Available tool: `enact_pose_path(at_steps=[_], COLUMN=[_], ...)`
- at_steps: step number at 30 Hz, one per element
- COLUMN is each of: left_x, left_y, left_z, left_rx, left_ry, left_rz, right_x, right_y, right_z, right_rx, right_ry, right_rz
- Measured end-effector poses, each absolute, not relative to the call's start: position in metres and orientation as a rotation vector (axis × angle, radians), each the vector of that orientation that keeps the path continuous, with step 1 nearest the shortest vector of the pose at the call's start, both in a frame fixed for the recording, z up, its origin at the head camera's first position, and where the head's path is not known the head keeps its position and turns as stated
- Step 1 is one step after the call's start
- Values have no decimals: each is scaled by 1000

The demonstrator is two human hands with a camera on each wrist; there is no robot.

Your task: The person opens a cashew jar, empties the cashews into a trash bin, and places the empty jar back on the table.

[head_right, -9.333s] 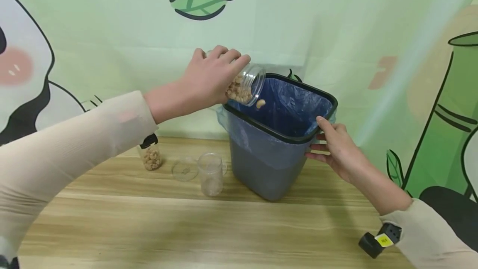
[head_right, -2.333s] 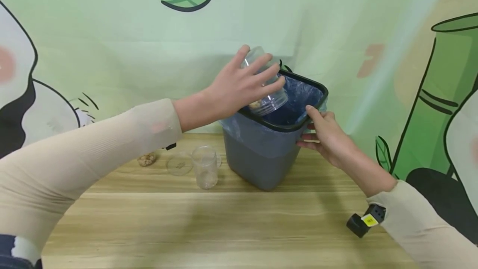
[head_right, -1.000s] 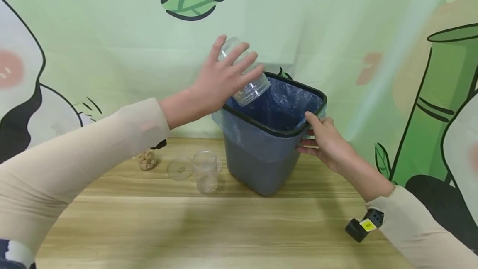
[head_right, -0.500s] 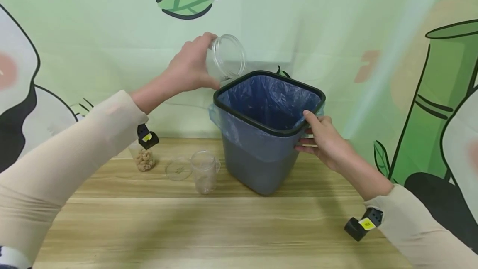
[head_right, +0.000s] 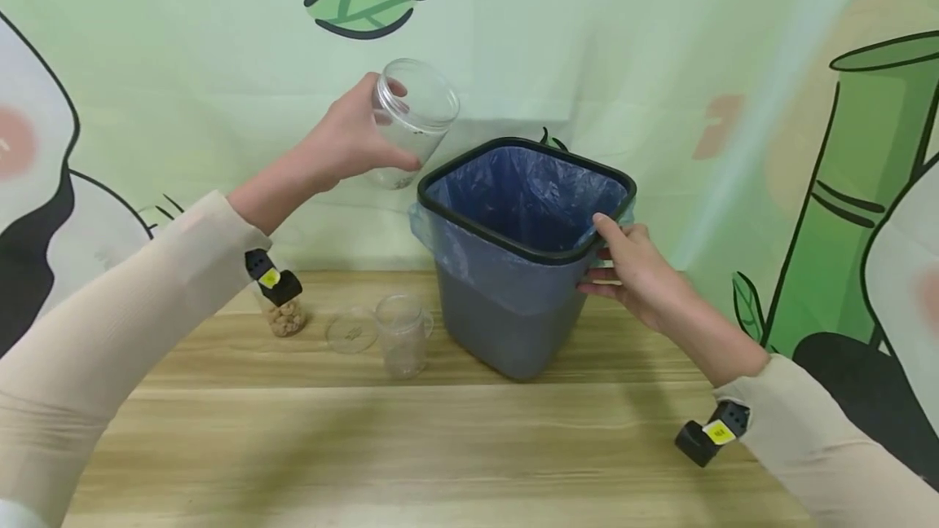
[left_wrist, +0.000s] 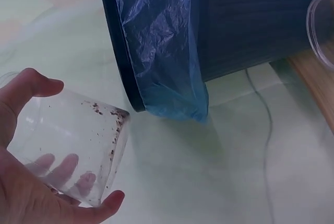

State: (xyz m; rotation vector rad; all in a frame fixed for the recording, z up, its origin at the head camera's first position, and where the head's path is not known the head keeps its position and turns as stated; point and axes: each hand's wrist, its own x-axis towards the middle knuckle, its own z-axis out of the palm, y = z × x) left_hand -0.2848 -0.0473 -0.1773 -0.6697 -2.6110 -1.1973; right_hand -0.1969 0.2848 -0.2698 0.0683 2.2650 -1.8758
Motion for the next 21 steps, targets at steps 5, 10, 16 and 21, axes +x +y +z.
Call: enact_pose_path(at_steps=[5,10,16,21], left_x=[-278,-274,-271,-268], left_y=[-53,-59,-68,-77], left_z=[-181,-189,-198,-205], left_rx=[-666,-659,-649,-637], left_ry=[-2604,-2598,-2583,-2598], left_rz=[-1288,-1347,-1400,-1430], right_x=[-198,-197,-197,-197], right_y=[284,284,285,284], right_z=[-271,-272,-272,-272], right_rx=[89,98,95,87], right_ry=[2274,2277,2268,2277], right_rz=[-1863,-1854,-1868,-1860])
